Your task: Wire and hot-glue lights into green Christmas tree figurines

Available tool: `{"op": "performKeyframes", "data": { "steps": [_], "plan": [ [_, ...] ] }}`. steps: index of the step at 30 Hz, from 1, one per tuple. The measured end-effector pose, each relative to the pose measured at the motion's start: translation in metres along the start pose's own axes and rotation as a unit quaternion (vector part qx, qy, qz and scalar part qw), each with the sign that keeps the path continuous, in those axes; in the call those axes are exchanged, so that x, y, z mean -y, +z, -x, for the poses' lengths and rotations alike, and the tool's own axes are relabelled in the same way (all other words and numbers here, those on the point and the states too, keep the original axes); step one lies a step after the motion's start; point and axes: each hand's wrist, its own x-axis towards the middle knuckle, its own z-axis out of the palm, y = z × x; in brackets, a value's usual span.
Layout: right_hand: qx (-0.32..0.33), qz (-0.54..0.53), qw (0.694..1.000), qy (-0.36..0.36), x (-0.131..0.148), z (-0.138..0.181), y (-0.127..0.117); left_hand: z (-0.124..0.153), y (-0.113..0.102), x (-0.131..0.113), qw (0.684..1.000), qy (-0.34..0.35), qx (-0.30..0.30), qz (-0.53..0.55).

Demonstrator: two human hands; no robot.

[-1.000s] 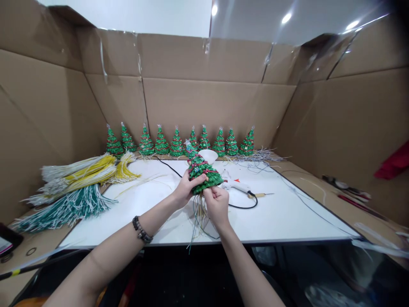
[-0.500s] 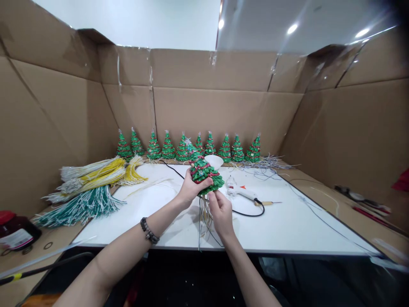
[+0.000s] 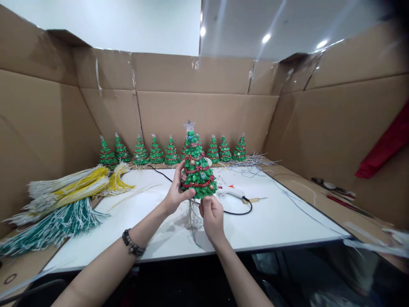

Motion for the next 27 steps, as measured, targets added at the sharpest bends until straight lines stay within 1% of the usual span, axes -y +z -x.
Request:
{"op": "performKeyframes", "data": {
  "steps": [4,6,8,12,15,20,23,25,27],
  "plan": [
    [-0.012,0.001,1.000,0.006,-0.001,0.001,-0.002,0.002,0.002,-0.004,0.999,-0.017,0.023,-0.042],
    [-0.016,0.002,1.000,0.013,-0.001,0.000,-0.004,0.000,0.001,-0.001,0.998,-0.020,0.022,-0.062],
    [-0.018,0.002,1.000,0.021,-0.001,-0.001,-0.005,-0.003,-0.001,0.003,0.996,-0.009,0.011,-0.091],
    [-0.020,-0.007,0.999,0.033,0.000,-0.003,-0.004,-0.007,-0.004,0.011,0.987,0.034,-0.019,-0.157],
    [-0.029,-0.012,0.999,0.035,0.001,-0.004,-0.004,-0.006,-0.003,0.013,0.975,0.067,-0.045,-0.209],
    [-0.044,0.000,0.998,0.036,0.002,-0.005,-0.006,-0.001,0.004,0.013,0.954,0.082,-0.097,-0.270],
    [-0.056,0.030,0.998,0.015,0.006,-0.003,-0.005,0.000,0.007,0.013,0.940,0.093,-0.124,-0.304],
    [-0.063,0.066,0.996,-0.012,0.010,0.000,-0.006,-0.001,0.006,0.013,0.933,0.099,-0.147,-0.314],
    [-0.057,0.111,0.991,-0.042,0.018,0.003,-0.011,-0.003,0.003,0.014,0.927,0.105,-0.177,-0.314]
  ]
}}
